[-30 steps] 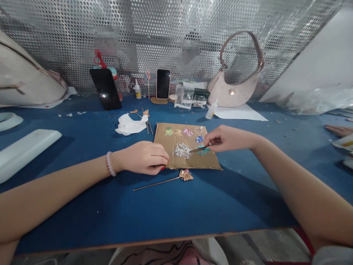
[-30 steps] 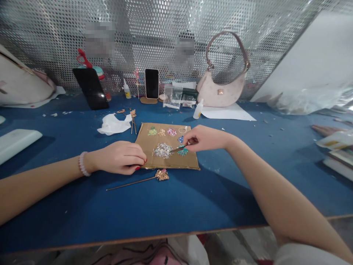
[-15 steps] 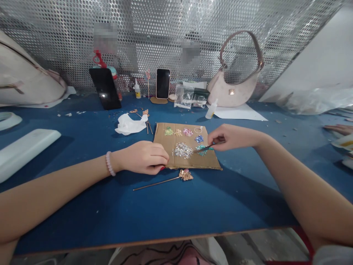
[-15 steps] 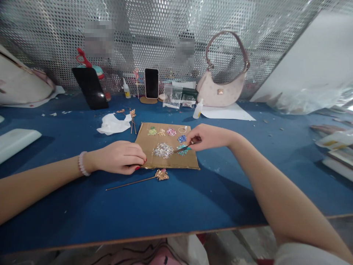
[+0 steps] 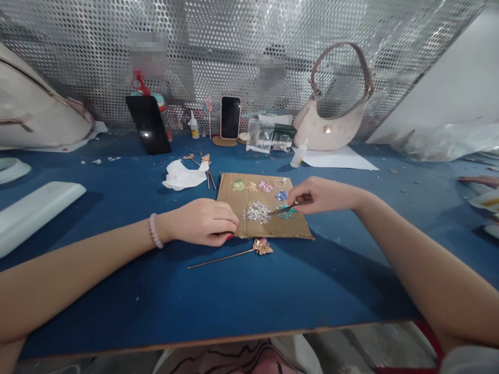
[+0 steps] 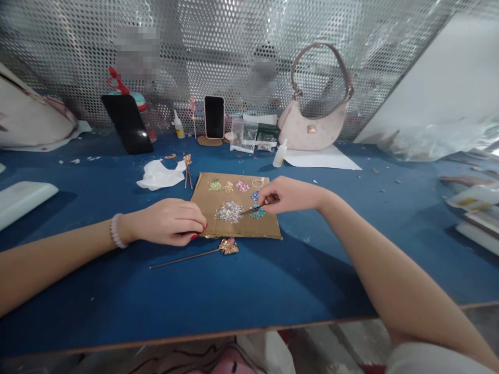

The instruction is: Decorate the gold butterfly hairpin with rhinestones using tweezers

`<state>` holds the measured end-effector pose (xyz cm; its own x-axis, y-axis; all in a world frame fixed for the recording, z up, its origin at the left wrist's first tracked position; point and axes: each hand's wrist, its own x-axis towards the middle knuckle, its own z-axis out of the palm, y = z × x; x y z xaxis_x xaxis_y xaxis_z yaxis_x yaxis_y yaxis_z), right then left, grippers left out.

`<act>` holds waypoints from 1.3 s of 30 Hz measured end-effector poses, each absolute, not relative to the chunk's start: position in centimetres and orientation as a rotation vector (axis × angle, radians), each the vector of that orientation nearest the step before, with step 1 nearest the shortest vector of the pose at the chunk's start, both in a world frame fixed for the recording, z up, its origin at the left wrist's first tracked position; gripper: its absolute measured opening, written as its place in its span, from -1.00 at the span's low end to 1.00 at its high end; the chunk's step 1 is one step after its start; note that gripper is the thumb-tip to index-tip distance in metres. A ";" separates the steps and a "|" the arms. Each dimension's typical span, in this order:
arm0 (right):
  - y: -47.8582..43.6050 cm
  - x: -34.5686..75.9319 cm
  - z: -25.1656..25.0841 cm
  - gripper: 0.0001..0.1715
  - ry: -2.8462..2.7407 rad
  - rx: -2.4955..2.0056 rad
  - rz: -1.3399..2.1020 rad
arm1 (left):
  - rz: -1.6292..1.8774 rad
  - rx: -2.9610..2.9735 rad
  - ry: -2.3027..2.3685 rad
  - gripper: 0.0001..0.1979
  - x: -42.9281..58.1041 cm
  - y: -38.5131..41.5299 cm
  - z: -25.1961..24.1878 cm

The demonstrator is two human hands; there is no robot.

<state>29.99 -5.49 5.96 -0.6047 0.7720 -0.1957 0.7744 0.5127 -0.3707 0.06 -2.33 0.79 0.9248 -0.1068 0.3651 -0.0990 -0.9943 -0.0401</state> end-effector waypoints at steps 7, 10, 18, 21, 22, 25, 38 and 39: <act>-5.5 30.6 6.3 -0.80 2.719 1.392 -0.725 | -0.579 -3.065 0.157 -0.82 0.0 -2.3 0.7; -5.4 30.8 6.3 -0.81 2.691 1.383 -0.748 | -0.578 -3.062 0.156 -0.82 0.0 -2.3 0.7; -5.5 30.0 6.1 -0.83 2.678 1.388 -0.760 | -0.588 -3.056 0.158 -0.81 0.0 -2.4 0.8; -5.4 29.9 5.9 -0.84 2.696 1.384 -0.732 | -0.596 -3.055 0.163 -0.83 0.0 -2.4 0.8; -5.4 29.9 5.9 -0.84 2.704 1.379 -0.725 | -0.595 -3.056 0.165 -0.83 0.0 -2.4 0.8; -5.4 30.0 5.8 -0.83 2.725 1.379 -0.716 | -0.587 -3.060 0.161 -0.83 0.0 -2.3 0.8; -5.3 30.6 6.0 -0.81 2.657 1.386 -0.756 | -0.580 -3.052 0.148 -0.80 0.1 -2.4 1.0; -5.2 30.6 5.9 -0.81 2.657 1.384 -0.759 | -0.576 -3.054 0.145 -0.80 0.1 -2.4 1.0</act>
<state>30.58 -5.23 5.93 -0.5977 0.7571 -0.2637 0.7821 0.4785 -0.3991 0.12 -2.39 0.97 0.9270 -0.0974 0.3621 -0.0862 -0.9952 -0.0470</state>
